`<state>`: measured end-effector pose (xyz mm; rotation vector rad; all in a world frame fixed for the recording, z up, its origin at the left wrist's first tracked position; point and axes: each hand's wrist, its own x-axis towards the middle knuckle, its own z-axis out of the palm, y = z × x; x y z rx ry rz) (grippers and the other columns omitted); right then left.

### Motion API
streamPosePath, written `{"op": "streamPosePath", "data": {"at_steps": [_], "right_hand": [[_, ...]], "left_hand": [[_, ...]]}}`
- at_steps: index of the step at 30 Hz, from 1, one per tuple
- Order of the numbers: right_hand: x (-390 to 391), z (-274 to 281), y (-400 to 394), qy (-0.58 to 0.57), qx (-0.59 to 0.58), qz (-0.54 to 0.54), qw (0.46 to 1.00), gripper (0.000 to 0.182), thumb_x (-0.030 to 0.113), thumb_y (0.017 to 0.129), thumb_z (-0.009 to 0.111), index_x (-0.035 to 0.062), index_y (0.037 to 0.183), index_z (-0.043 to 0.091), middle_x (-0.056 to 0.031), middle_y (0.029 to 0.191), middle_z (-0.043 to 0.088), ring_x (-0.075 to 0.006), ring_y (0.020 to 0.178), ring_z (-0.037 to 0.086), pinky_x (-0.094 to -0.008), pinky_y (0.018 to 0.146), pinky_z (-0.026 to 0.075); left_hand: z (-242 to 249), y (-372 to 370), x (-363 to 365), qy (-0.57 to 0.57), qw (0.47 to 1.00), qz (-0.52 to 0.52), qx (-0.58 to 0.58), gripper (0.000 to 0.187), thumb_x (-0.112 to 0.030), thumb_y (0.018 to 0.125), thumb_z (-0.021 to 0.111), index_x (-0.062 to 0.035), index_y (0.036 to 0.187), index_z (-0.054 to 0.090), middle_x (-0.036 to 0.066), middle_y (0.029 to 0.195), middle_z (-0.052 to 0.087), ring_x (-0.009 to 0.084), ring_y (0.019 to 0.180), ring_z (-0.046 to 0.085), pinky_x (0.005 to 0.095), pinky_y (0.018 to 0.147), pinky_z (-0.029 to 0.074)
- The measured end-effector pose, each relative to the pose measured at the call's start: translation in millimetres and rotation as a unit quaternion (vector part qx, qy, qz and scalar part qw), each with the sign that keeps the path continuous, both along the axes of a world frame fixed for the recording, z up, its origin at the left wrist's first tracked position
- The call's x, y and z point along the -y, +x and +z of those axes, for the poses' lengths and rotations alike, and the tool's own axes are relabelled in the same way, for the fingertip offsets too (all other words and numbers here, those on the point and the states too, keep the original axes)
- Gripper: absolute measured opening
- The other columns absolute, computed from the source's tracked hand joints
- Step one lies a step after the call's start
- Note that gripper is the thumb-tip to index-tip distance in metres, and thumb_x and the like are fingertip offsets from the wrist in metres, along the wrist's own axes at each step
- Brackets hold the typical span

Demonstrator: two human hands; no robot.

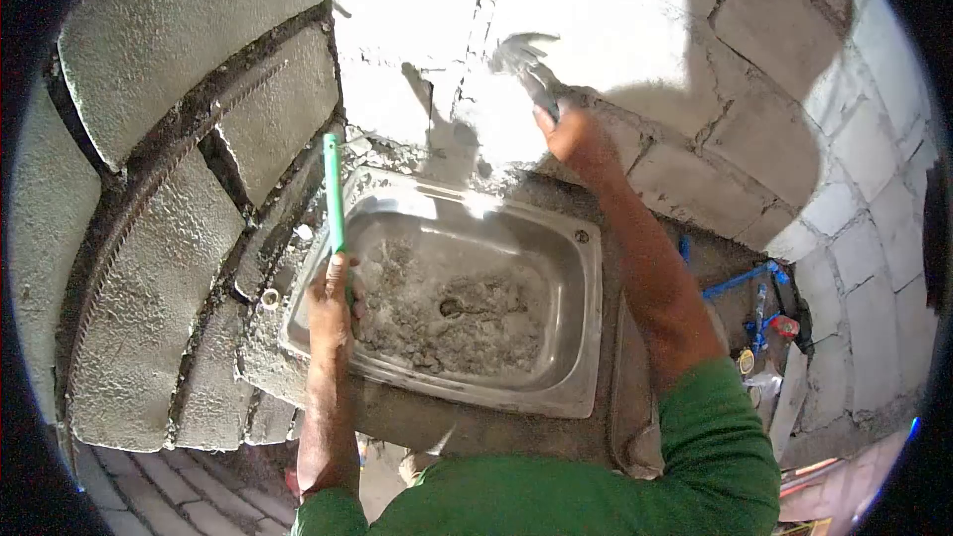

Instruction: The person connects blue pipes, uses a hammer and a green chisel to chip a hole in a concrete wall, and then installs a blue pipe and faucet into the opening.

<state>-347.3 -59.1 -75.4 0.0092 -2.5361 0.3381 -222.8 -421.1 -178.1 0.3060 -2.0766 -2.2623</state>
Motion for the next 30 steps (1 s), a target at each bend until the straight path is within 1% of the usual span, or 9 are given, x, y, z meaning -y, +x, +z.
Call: {"op": "streamPosePath", "data": {"at_steps": [3, 9, 11, 15, 18, 24, 25, 27, 30], "right_hand": [[-7.4, -0.9, -5.6, -0.022, -0.051, 0.055, 0.997, 0.035, 0.031, 0.093, 0.059, -0.0042, 0.098, 0.063, -0.0241, 0.074, 0.065, -0.0309, 0.069, 0.067, -0.0441, 0.064, 0.051], [9.3, 49.2, 14.1, -0.197, -0.030, 0.059, 0.978, 0.031, 0.028, 0.095, 0.059, -0.0014, 0.102, 0.061, -0.0058, 0.071, 0.061, -0.0169, 0.060, 0.056, -0.0316, 0.055, 0.048], [18.2, 48.5, 13.4, -0.143, -0.224, 0.132, 0.955, 0.030, 0.029, 0.095, 0.058, -0.0002, 0.096, 0.059, -0.0071, 0.071, 0.062, -0.0172, 0.060, 0.058, -0.0321, 0.052, 0.047], [-20.7, 9.6, -10.4, 0.001, 0.151, -0.018, 0.988, 0.046, 0.042, 0.093, 0.056, -0.0027, 0.102, 0.059, -0.0207, 0.081, 0.066, -0.0277, 0.074, 0.064, -0.0409, 0.072, 0.052], [-20.0, -13.5, 3.6, 0.052, 0.003, -0.029, 0.998, 0.052, 0.049, 0.091, 0.054, -0.0024, 0.101, 0.061, -0.0212, 0.080, 0.065, -0.0292, 0.074, 0.064, -0.0431, 0.072, 0.051], [-20.2, 55.1, 40.6, -0.159, 0.007, 0.012, 0.987, 0.044, 0.040, 0.094, 0.057, -0.0012, 0.107, 0.063, -0.0084, 0.073, 0.060, -0.0147, 0.067, 0.056, -0.0325, 0.061, 0.046], [-19.9, 67.3, 47.5, -0.171, -0.025, 0.010, 0.985, 0.038, 0.035, 0.095, 0.057, -0.0005, 0.107, 0.063, -0.0044, 0.072, 0.059, -0.0103, 0.067, 0.053, -0.0294, 0.059, 0.044], [-7.7, 99.7, 74.6, -0.186, -0.110, 0.030, 0.976, 0.031, 0.030, 0.089, 0.063, -0.0004, 0.096, 0.066, -0.0209, 0.076, 0.066, -0.0288, 0.068, 0.066, -0.0387, 0.064, 0.050], [-7.1, 121.1, 102.5, -0.067, -0.200, 0.019, 0.977, 0.030, 0.029, 0.089, 0.064, -0.0004, 0.099, 0.065, -0.0229, 0.078, 0.065, -0.0343, 0.070, 0.066, -0.0399, 0.065, 0.050]], "left_hand": [[1.2, -8.3, 2.4, -0.017, 1.000, -0.022, -0.009, 0.043, -0.048, 0.094, 0.058, -0.0059, 0.100, 0.065, -0.005, 0.058, 0.046, 0.0048, 0.043, 0.042, 0.0220, 0.038, 0.031], [-17.1, -12.6, 15.0, -0.005, 0.999, -0.044, -0.001, 0.041, -0.046, 0.095, 0.058, -0.0060, 0.100, 0.065, -0.005, 0.058, 0.047, 0.0056, 0.043, 0.044, 0.0223, 0.039, 0.033], [-16.8, -17.4, 10.4, 0.005, 0.999, -0.041, 0.020, 0.042, -0.047, 0.095, 0.057, -0.0065, 0.100, 0.065, -0.004, 0.058, 0.047, 0.0057, 0.044, 0.044, 0.0224, 0.040, 0.033], [-3.6, -7.5, 6.4, -0.061, 0.997, -0.033, -0.016, 0.047, -0.052, 0.096, 0.054, -0.0061, 0.101, 0.065, -0.005, 0.055, 0.045, 0.0052, 0.044, 0.041, 0.0232, 0.041, 0.029], [-0.4, -11.5, 17.4, -0.068, 0.994, -0.063, -0.063, 0.048, -0.052, 0.096, 0.053, -0.0065, 0.104, 0.066, -0.005, 0.057, 0.047, 0.0054, 0.045, 0.040, 0.0239, 0.042, 0.029], [62.4, -70.7, -11.0, -0.299, 0.913, -0.086, -0.263, 0.039, -0.039, 0.098, 0.055, -0.0036, 0.113, 0.064, 0.006, 0.056, 0.051, 0.0127, 0.051, 0.048, 0.0313, 0.047, 0.039], [79.7, -84.2, -25.0, -0.368, 0.851, -0.046, -0.372, 0.038, -0.039, 0.097, 0.057, -0.0060, 0.114, 0.064, 0.011, 0.056, 0.053, 0.0158, 0.049, 0.050, 0.0344, 0.047, 0.041], [102.6, -111.1, -51.9, -0.452, 0.799, -0.007, -0.397, 0.033, -0.036, 0.096, 0.056, -0.0063, 0.109, 0.063, 0.016, 0.060, 0.060, 0.0273, 0.052, 0.062, 0.0419, 0.050, 0.047], [111.8, -141.0, -80.3, -0.480, 0.769, 0.009, -0.422, 0.030, -0.033, 0.097, 0.055, -0.0063, 0.107, 0.062, 0.016, 0.067, 0.063, 0.0316, 0.059, 0.066, 0.0435, 0.052, 0.051]]}}
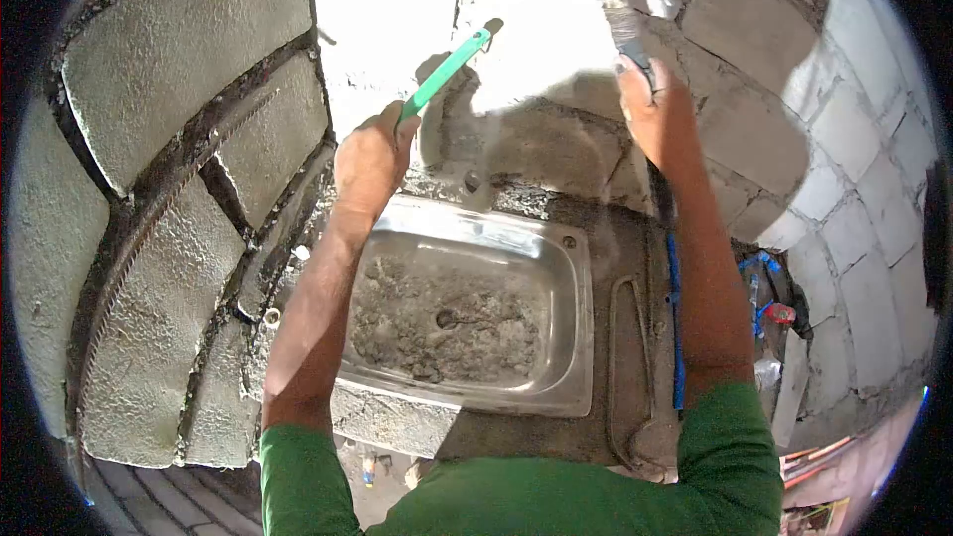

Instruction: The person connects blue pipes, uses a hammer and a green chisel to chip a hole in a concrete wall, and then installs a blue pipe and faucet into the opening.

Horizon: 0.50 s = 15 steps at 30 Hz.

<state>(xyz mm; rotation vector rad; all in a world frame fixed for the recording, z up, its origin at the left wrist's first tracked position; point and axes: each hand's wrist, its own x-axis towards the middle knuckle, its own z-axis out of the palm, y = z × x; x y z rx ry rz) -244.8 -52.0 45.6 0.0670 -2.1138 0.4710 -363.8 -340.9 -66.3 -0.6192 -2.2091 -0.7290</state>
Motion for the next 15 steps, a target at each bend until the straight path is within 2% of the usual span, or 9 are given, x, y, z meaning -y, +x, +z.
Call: {"op": "streamPosePath", "data": {"at_steps": [1, 2, 6, 8, 9, 11, 13, 14, 15], "right_hand": [[4.7, 6.9, 13.7, 0.075, -0.049, -0.036, 0.995, 0.031, 0.028, 0.089, 0.064, -0.0003, 0.101, 0.064, -0.0235, 0.079, 0.065, -0.0361, 0.071, 0.066, -0.0402, 0.065, 0.050], [9.0, 11.0, 23.4, -0.030, -0.013, 0.033, 0.999, 0.030, 0.028, 0.088, 0.065, 0.0002, 0.099, 0.062, -0.0233, 0.079, 0.065, -0.0369, 0.073, 0.067, -0.0409, 0.064, 0.050], [10.3, 9.5, 31.4, 0.035, -0.053, 0.014, 0.998, 0.031, 0.029, 0.087, 0.066, 0.0012, 0.099, 0.061, -0.0229, 0.079, 0.065, -0.0374, 0.074, 0.067, -0.0412, 0.064, 0.050], [24.0, 3.7, 26.8, -0.067, -0.064, 0.052, 0.994, 0.034, 0.031, 0.087, 0.067, 0.0013, 0.102, 0.060, -0.0225, 0.079, 0.066, -0.0369, 0.076, 0.068, -0.0419, 0.066, 0.052], [19.3, -11.2, 12.4, -0.070, -0.063, 0.051, 0.994, 0.034, 0.031, 0.087, 0.067, 0.0013, 0.102, 0.060, -0.0225, 0.079, 0.066, -0.0369, 0.076, 0.068, -0.0419, 0.066, 0.052], [-5.7, -57.2, -43.6, -0.047, -0.022, 0.040, 0.998, 0.033, 0.030, 0.094, 0.058, -0.0017, 0.103, 0.061, -0.0150, 0.083, 0.066, -0.0196, 0.074, 0.063, -0.0357, 0.065, 0.051], [-17.1, -73.2, -77.4, 0.083, 0.160, -0.096, 0.979, 0.039, 0.036, 0.093, 0.059, -0.0016, 0.102, 0.061, -0.0105, 0.081, 0.066, -0.0180, 0.072, 0.062, -0.0355, 0.065, 0.051], [-17.8, -72.5, -72.0, 0.077, 0.156, -0.100, 0.980, 0.039, 0.036, 0.093, 0.059, -0.0016, 0.102, 0.061, -0.0105, 0.081, 0.066, -0.0180, 0.072, 0.062, -0.0355, 0.065, 0.051], [-18.4, -67.5, -70.8, 0.021, 0.141, -0.047, 0.989, 0.041, 0.038, 0.094, 0.059, -0.0023, 0.103, 0.061, -0.0089, 0.079, 0.066, -0.0183, 0.071, 0.062, -0.0364, 0.065, 0.051]], "left_hand": [[-4.0, -8.5, -7.5, -0.012, 1.000, 0.020, -0.019, 0.029, -0.032, 0.097, 0.055, -0.0069, 0.109, 0.062, 0.015, 0.070, 0.064, 0.0313, 0.060, 0.066, 0.0429, 0.053, 0.052], [-1.2, -8.3, -13.0, -0.024, 0.998, 0.040, -0.037, 0.029, -0.032, 0.097, 0.055, -0.0075, 0.110, 0.062, 0.014, 0.073, 0.065, 0.0311, 0.061, 0.067, 0.0423, 0.054, 0.054], [-4.3, -5.2, -24.1, -0.089, 0.990, 0.095, -0.058, 0.030, -0.031, 0.098, 0.052, -0.0070, 0.114, 0.059, 0.013, 0.079, 0.065, 0.0309, 0.065, 0.068, 0.0412, 0.057, 0.056], [3.8, 2.7, -27.7, -0.109, 0.988, 0.099, -0.047, 0.029, -0.030, 0.098, 0.051, -0.0058, 0.112, 0.059, 0.013, 0.078, 0.065, 0.0307, 0.064, 0.068, 0.0407, 0.056, 0.056], [10.8, 8.2, -28.2, -0.128, 0.986, 0.102, -0.040, 0.029, -0.029, 0.098, 0.051, -0.0046, 0.110, 0.059, 0.013, 0.077, 0.065, 0.0305, 0.064, 0.068, 0.0401, 0.056, 0.056], [23.7, 6.8, -29.1, -0.131, 0.985, 0.105, -0.028, 0.030, -0.034, 0.098, 0.050, -0.0095, 0.111, 0.062, 0.015, 0.080, 0.066, 0.0323, 0.064, 0.067, 0.0424, 0.055, 0.055], [39.7, 10.9, -29.6, -0.203, 0.971, 0.114, 0.052, 0.028, -0.034, 0.098, 0.049, -0.0093, 0.108, 0.060, 0.015, 0.079, 0.066, 0.0323, 0.068, 0.069, 0.0429, 0.056, 0.055], [45.7, 12.1, -30.5, -0.206, 0.971, 0.110, 0.045, 0.028, -0.034, 0.098, 0.049, -0.0093, 0.108, 0.060, 0.015, 0.079, 0.066, 0.0323, 0.068, 0.069, 0.0429, 0.056, 0.055], [52.8, 10.3, -30.6, -0.207, 0.972, 0.108, 0.026, 0.026, -0.031, 0.098, 0.050, -0.0072, 0.104, 0.060, 0.015, 0.077, 0.066, 0.0305, 0.067, 0.069, 0.0415, 0.056, 0.056]]}}
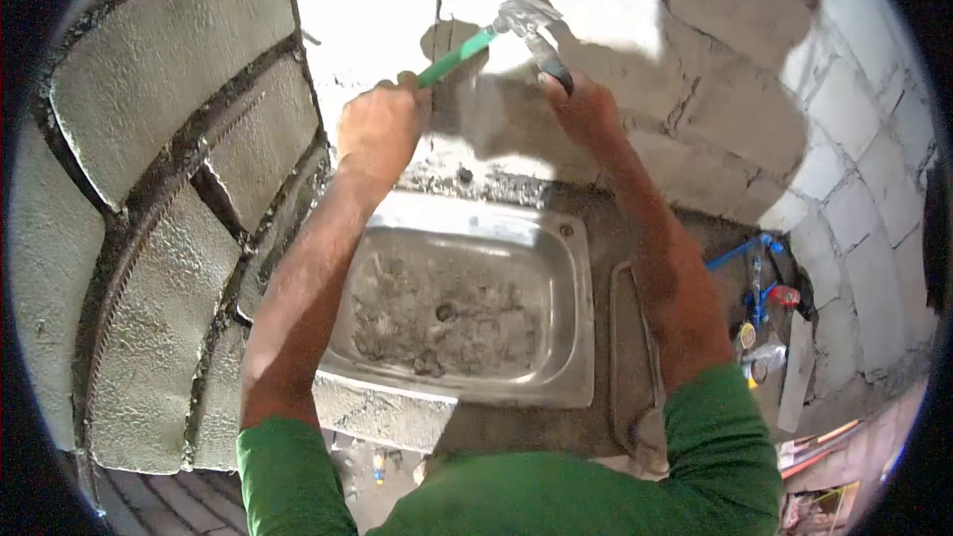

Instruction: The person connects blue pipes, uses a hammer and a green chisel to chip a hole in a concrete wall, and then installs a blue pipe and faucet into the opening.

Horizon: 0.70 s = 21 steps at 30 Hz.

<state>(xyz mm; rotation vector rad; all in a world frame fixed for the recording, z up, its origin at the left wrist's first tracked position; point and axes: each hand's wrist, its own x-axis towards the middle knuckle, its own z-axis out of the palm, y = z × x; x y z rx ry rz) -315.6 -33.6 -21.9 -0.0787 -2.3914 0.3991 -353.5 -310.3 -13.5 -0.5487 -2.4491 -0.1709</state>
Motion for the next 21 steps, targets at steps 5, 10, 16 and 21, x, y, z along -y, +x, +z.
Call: {"op": "streamPosePath", "data": {"at_steps": [5, 10, 16, 21], "right_hand": [[21.6, 40.8, 31.2, -0.179, -0.156, 0.074, 0.969, 0.036, 0.033, 0.090, 0.064, -0.0002, 0.103, 0.064, -0.0178, 0.080, 0.068, -0.0210, 0.073, 0.067, -0.0345, 0.067, 0.052], [-14.7, -0.7, -25.1, 0.037, -0.144, 0.061, 0.987, 0.033, 0.031, 0.096, 0.058, 0.0013, 0.111, 0.060, -0.0109, 0.071, 0.060, -0.0194, 0.061, 0.059, -0.0311, 0.056, 0.049], [10.2, 35.9, 21.6, -0.134, 0.101, -0.015, 0.986, 0.051, 0.044, 0.096, 0.052, -0.0041, 0.109, 0.060, -0.0200, 0.082, 0.067, -0.0299, 0.077, 0.066, -0.0426, 0.070, 0.051], [17.7, 43.5, 19.9, -0.152, -0.174, 0.077, 0.970, 0.040, 0.037, 0.093, 0.059, -0.0006, 0.105, 0.062, -0.0150, 0.076, 0.065, -0.0234, 0.071, 0.064, -0.0381, 0.065, 0.050]], "left_hand": [[21.5, -0.9, 0.7, -0.031, 0.999, -0.027, -0.013, 0.023, -0.024, 0.097, 0.053, -0.0028, 0.097, 0.062, 0.013, 0.075, 0.068, 0.0262, 0.067, 0.070, 0.0379, 0.058, 0.058], [25.7, -6.8, 0.9, -0.031, 0.999, -0.038, -0.022, 0.019, -0.020, 0.095, 0.055, -0.0043, 0.098, 0.065, 0.013, 0.076, 0.069, 0.0266, 0.071, 0.071, 0.0391, 0.064, 0.059], [32.6, -4.2, -3.4, -0.044, 0.999, -0.011, 0.008, 0.018, -0.020, 0.093, 0.056, -0.0060, 0.097, 0.067, 0.013, 0.078, 0.070, 0.0280, 0.075, 0.071, 0.0401, 0.070, 0.058], [34.5, -1.9, -6.5, -0.030, 0.999, -0.012, 0.010, 0.020, -0.022, 0.093, 0.056, -0.0052, 0.096, 0.067, 0.014, 0.079, 0.070, 0.0291, 0.076, 0.071, 0.0408, 0.070, 0.057]]}}
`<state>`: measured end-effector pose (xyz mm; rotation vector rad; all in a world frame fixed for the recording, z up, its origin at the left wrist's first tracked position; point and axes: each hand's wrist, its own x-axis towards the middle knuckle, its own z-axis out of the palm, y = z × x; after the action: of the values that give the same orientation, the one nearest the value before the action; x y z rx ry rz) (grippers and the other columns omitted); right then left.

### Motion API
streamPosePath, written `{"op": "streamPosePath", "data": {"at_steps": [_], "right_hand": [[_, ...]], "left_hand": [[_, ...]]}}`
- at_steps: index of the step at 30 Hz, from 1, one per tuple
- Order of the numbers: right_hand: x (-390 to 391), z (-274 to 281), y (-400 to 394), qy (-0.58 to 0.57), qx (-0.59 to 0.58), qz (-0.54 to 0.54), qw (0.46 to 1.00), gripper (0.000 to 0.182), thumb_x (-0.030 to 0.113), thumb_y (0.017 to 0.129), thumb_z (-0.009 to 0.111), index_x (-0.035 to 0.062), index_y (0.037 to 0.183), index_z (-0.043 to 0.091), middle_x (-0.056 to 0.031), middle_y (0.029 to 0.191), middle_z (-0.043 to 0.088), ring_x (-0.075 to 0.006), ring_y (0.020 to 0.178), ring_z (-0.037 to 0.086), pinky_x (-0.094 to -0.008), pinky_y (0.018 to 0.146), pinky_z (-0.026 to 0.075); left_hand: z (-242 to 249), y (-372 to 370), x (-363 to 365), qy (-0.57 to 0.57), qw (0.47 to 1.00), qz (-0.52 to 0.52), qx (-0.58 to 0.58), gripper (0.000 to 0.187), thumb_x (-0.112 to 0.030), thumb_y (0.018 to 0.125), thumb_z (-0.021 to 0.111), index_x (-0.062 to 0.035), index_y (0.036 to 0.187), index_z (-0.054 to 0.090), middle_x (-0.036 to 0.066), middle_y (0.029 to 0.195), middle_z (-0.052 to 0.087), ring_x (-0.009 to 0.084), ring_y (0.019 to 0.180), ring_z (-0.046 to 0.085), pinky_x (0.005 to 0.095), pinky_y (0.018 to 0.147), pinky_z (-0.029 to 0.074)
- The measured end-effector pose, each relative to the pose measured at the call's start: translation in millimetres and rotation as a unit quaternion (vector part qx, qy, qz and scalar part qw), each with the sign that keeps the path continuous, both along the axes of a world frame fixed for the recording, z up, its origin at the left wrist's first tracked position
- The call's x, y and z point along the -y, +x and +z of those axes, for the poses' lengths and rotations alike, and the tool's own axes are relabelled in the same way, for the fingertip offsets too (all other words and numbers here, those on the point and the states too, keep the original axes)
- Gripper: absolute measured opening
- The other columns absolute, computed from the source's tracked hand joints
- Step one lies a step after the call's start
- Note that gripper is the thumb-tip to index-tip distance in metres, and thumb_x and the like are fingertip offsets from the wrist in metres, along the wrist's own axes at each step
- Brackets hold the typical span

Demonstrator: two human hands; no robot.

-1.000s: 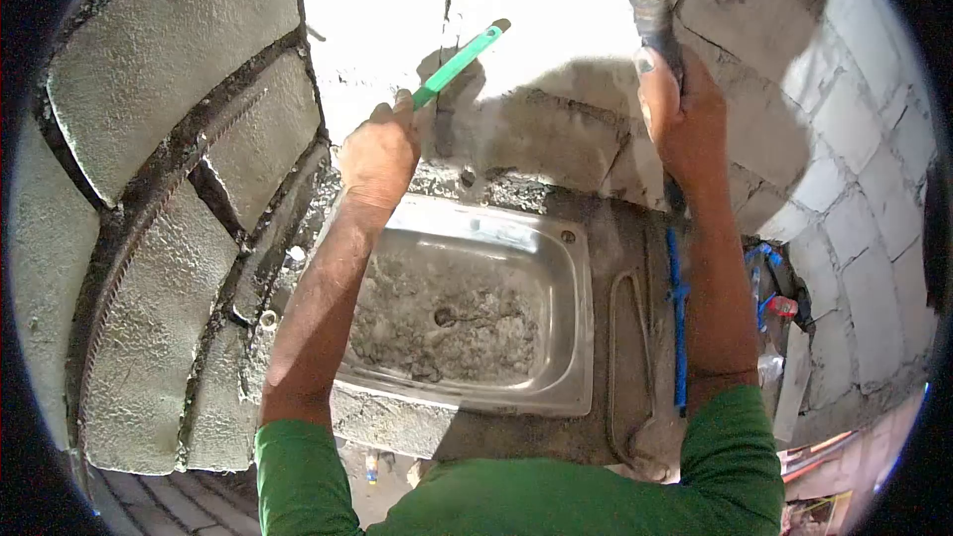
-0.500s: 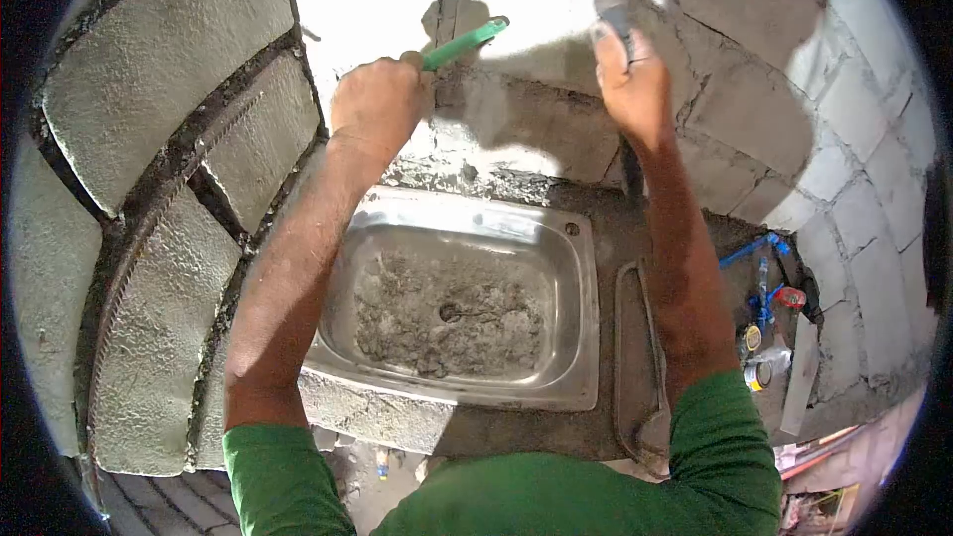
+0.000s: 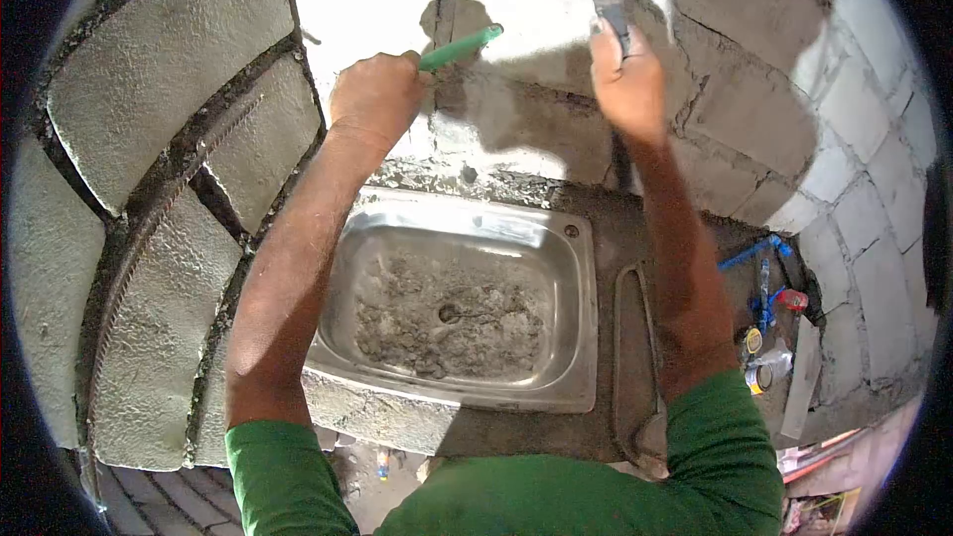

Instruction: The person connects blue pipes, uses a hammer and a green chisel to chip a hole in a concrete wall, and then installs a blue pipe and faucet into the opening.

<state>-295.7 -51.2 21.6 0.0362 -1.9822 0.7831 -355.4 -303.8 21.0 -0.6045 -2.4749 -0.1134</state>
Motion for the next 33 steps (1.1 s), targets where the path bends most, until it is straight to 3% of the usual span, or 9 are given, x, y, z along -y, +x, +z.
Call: {"op": "streamPosePath", "data": {"at_steps": [1, 3, 7, 10, 12, 17, 21, 27, 33], "right_hand": [[-1.4, -11.7, -8.5, 0.007, -0.066, 0.003, 0.998, 0.042, 0.040, 0.090, 0.061, 0.0007, 0.105, 0.063, -0.0225, 0.079, 0.067, -0.0331, 0.076, 0.068, -0.0426, 0.071, 0.052], [-20.2, -49.2, -45.5, 0.113, 0.182, -0.072, 0.974, 0.052, 0.049, 0.092, 0.055, -0.0020, 0.100, 0.060, -0.0258, 0.077, 0.065, -0.0394, 0.072, 0.066, -0.0472, 0.069, 0.052], [-12.8, -49.1, -12.0, 0.109, 0.270, -0.032, 0.956, 0.055, 0.051, 0.095, 0.050, -0.0035, 0.096, 0.061, -0.0246, 0.075, 0.064, -0.0385, 0.070, 0.065, -0.0477, 0.068, 0.050], [-22.0, -50.3, 12.3, 0.064, 0.219, -0.024, 0.973, 0.056, 0.053, 0.093, 0.052, -0.0023, 0.089, 0.062, -0.0181, 0.072, 0.063, -0.0304, 0.068, 0.062, -0.0428, 0.065, 0.048], [-26.4, -40.6, 27.2, 0.030, 0.212, 0.014, 0.977, 0.050, 0.048, 0.092, 0.056, -0.0009, 0.090, 0.063, -0.0141, 0.073, 0.063, -0.0227, 0.065, 0.058, -0.0381, 0.065, 0.048], [-14.3, -8.1, 46.9, -0.008, 0.126, 0.007, 0.992, 0.036, 0.034, 0.090, 0.063, -0.0012, 0.095, 0.064, -0.0172, 0.073, 0.063, -0.0200, 0.066, 0.059, -0.0360, 0.066, 0.049], [-4.9, 28.9, 66.4, 0.042, 0.067, 0.007, 0.997, 0.032, 0.032, 0.090, 0.063, 0.0009, 0.099, 0.063, -0.0204, 0.075, 0.065, -0.0281, 0.068, 0.066, -0.0381, 0.065, 0.050], [34.2, 76.9, 63.4, 0.160, -0.027, -0.058, 0.985, 0.044, 0.042, 0.091, 0.060, -0.0010, 0.101, 0.062, -0.0257, 0.085, 0.066, -0.0423, 0.083, 0.066, -0.0458, 0.071, 0.052], [26.8, 78.7, 2.3, 0.359, 0.191, -0.129, 0.905, 0.055, 0.051, 0.093, 0.054, -0.0018, 0.104, 0.063, -0.0278, 0.094, 0.066, -0.0445, 0.092, 0.064, -0.0501, 0.082, 0.051]], "left_hand": [[0.3, -0.4, 0.4, 0.000, 1.000, 0.001, 0.001, 0.020, -0.022, 0.093, 0.056, -0.0052, 0.096, 0.067, 0.014, 0.079, 0.070, 0.0291, 0.076, 0.071, 0.0408, 0.070, 0.057], [0.4, 3.8, 1.9, 0.005, 1.000, -0.018, 0.007, 0.021, -0.022, 0.094, 0.055, -0.0047, 0.096, 0.066, 0.014, 0.078, 0.070, 0.0294, 0.075, 0.071, 0.0405, 0.069, 0.058], [-41.2, 3.2, 14.1, 0.043, 0.997, 0.018, 0.070, 0.021, -0.021, 0.096, 0.053, -0.0052, 0.098, 0.066, 0.014, 0.076, 0.069, 0.0307, 0.070, 0.070, 0.0424, 0.063, 0.058], [-67.4, 11.3, 42.6, 0.070, 0.991, -0.047, 0.108, 0.022, -0.025, 0.096, 0.055, -0.0064, 0.101, 0.067, 0.014, 0.074, 0.069, 0.0316, 0.066, 0.069, 0.0424, 0.059, 0.057], [-65.3, 19.4, 46.6, 0.230, 0.968, -0.067, 0.072, 0.027, -0.031, 0.095, 0.057, -0.0065, 0.101, 0.066, 0.016, 0.070, 0.067, 0.0350, 0.065, 0.068, 0.0443, 0.058, 0.054], [-37.7, 6.0, 30.7, 0.208, 0.975, -0.035, -0.063, 0.029, -0.035, 0.095, 0.056, -0.0076, 0.099, 0.063, 0.015, 0.068, 0.066, 0.0362, 0.066, 0.067, 0.0449, 0.059, 0.054], [-41.9, -0.5, 24.0, 0.211, 0.977, -0.015, -0.031, 0.030, -0.039, 0.095, 0.054, -0.0123, 0.106, 0.062, 0.020, 0.078, 0.066, 0.0422, 0.074, 0.065, 0.0519, 0.063, 0.051], [-32.4, 4.6, 25.8, 0.172, 0.983, -0.031, -0.063, 0.028, -0.034, 0.095, 0.055, -0.0067, 0.094, 0.059, 0.016, 0.071, 0.066, 0.0352, 0.066, 0.067, 0.0462, 0.059, 0.054], [-22.6, 5.6, 25.0, 0.151, 0.987, -0.021, -0.041, 0.030, -0.036, 0.096, 0.053, -0.0062, 0.098, 0.061, 0.016, 0.070, 0.067, 0.0347, 0.067, 0.068, 0.0460, 0.061, 0.055]]}}
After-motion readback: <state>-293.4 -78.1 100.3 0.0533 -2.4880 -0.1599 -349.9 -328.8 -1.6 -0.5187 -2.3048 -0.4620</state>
